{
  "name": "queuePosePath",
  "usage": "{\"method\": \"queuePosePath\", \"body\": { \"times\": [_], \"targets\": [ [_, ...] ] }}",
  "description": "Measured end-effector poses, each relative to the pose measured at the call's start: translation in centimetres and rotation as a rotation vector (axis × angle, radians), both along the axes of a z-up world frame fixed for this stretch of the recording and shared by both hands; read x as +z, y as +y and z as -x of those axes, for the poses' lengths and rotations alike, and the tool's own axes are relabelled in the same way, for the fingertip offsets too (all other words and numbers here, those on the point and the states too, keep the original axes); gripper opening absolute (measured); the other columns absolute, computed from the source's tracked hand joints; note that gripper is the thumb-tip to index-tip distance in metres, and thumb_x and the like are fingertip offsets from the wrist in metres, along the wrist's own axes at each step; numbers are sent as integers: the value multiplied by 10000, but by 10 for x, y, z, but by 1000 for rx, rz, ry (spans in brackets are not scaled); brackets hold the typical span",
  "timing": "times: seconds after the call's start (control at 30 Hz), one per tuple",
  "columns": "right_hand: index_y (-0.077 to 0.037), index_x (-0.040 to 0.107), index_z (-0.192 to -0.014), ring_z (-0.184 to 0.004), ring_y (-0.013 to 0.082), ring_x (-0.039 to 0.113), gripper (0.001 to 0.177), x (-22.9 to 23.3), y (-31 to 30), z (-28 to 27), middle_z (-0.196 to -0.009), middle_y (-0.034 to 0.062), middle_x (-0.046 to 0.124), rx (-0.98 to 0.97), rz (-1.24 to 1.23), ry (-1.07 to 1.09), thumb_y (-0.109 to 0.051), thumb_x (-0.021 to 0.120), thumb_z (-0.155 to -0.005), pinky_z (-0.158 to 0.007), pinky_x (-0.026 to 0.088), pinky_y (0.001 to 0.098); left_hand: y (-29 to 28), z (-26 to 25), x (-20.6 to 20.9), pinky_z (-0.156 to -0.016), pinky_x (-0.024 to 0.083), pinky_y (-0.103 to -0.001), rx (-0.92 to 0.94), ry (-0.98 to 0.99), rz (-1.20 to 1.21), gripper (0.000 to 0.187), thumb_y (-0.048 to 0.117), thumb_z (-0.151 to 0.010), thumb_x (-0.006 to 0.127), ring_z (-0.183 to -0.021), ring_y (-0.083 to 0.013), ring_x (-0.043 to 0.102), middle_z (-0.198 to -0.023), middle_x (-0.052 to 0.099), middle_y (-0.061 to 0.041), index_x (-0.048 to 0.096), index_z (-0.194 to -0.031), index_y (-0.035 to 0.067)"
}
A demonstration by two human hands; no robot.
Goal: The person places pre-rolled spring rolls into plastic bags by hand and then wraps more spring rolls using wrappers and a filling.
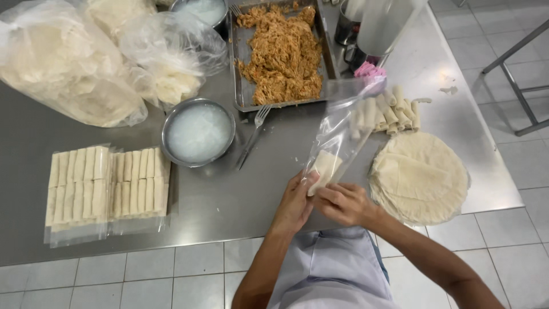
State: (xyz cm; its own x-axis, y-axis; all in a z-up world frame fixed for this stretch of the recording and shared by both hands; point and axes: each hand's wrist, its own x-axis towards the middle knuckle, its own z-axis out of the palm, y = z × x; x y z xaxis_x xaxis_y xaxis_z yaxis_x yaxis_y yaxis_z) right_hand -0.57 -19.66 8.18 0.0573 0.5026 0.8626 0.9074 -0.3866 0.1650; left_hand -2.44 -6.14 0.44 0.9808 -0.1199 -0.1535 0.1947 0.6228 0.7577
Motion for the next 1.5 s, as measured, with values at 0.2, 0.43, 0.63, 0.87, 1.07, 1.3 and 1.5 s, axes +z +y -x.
{"method": "queuePosePath", "body": {
  "times": [0.2,0.43,0.63,0.87,1.07,1.3,1.5],
  "targets": [
    [-113,564,-670,-397,151,435,240,-11,-8,-5,-608,0,461,281,-60,217,-45,546,-900,-294,352,274,-5,0,102,-989,438,-413,124,-430,-252,482,164,-959,536,-1106,-169,505,-1214,614,-125,472,-1414,20],
    [-128,473,-629,-387,162,357,314,24,7,-20,-567,5,408,373,-147,215,18,493,-905,-306,316,284,-7,-18,129,-1143,280,-458,158,-534,-243,507,178,-998,499,-1353,-274,350,-1490,400,-189,376,-1465,24],
    [-14,567,-684,-511,345,553,179,-24,-8,-25,-539,154,550,-150,409,900,-106,490,-817,-487,416,497,-6,-40,135,-1188,225,-428,146,-577,-343,550,211,-1013,477,-1409,-255,267,-1560,287,-141,300,-1505,42],
    [-38,466,-768,-374,198,365,187,-26,9,-12,-625,50,437,396,-211,326,121,536,-840,-302,316,314,-10,-49,143,-1213,205,-414,249,-642,-494,591,328,-1000,532,-1449,-233,251,-1571,303,-126,346,-1501,74],
    [-32,524,-807,-459,259,518,85,-89,-21,12,-648,75,521,279,2,663,-50,526,-890,-345,350,415,-17,-49,144,-1216,219,-459,277,-637,-517,586,290,-1001,538,-1441,-271,281,-1553,325,-157,332,-1496,53],
    [-95,497,-707,-441,193,472,253,-96,4,20,-604,7,538,425,-189,697,-84,465,-958,-359,368,329,-29,-65,124,-1168,324,-406,365,-476,-419,579,211,-931,618,-1349,-226,411,-1462,470,-134,422,-1457,68],
    [10,289,-1404,-1294,256,451,945,-47,-11,92,-1405,138,404,251,-354,1523,-558,720,-782,-1083,394,402,33,-9,85,-1018,353,-459,575,-441,-1449,726,376,-917,625,-1256,-348,499,-1406,491,-198,327,-1429,-43]
  ]
}}
